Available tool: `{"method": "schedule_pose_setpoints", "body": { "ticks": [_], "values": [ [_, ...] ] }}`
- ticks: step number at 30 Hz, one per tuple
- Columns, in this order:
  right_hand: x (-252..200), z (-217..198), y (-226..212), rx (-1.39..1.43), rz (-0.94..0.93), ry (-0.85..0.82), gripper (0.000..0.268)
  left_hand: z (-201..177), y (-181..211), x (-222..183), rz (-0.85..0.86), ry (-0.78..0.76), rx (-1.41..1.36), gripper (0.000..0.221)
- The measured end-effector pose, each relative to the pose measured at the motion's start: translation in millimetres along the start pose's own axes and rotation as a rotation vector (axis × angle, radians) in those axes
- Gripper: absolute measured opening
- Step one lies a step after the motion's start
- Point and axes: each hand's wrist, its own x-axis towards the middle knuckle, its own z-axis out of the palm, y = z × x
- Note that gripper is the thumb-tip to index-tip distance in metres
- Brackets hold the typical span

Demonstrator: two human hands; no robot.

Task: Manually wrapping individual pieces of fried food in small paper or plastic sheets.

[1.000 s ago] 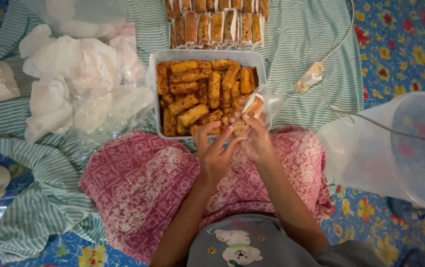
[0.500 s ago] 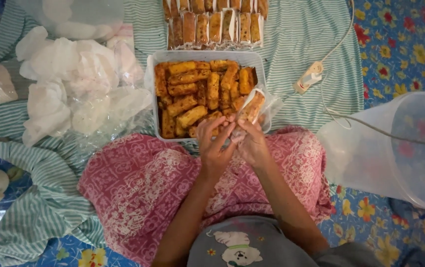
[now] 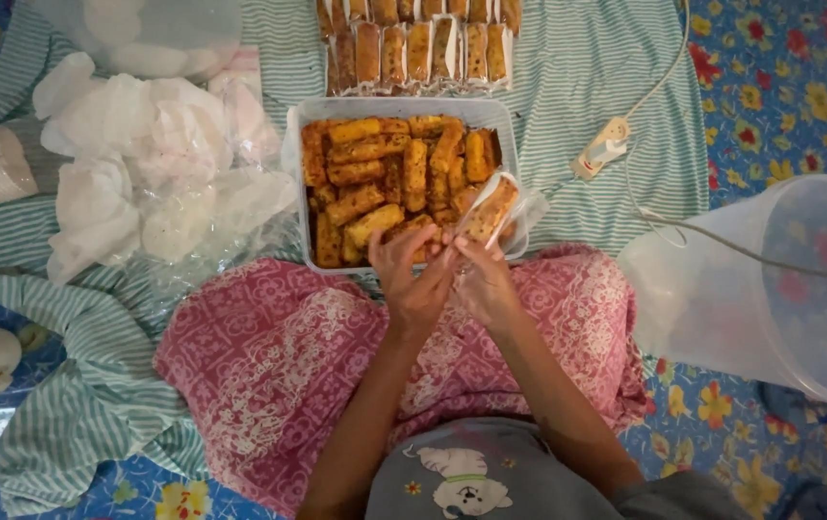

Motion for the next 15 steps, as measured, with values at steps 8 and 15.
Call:
{"method": "schedule_pose_setpoints", "body": {
  "ticks": [8, 15],
  "values": [
    [7.0, -17.0, 13.2, -0.05, -0.01, -0.023, 0.01, -0.2, 2.8, -1.7, -0.016, -0.032, 0.067, 0.01],
    [35.7, -43.2, 0.5, -0.136, 0.159, -0.048, 0.01, -9.0, -2.6, -16.0, -0.101, -0.178, -0.181, 0.024]
  ]
}}
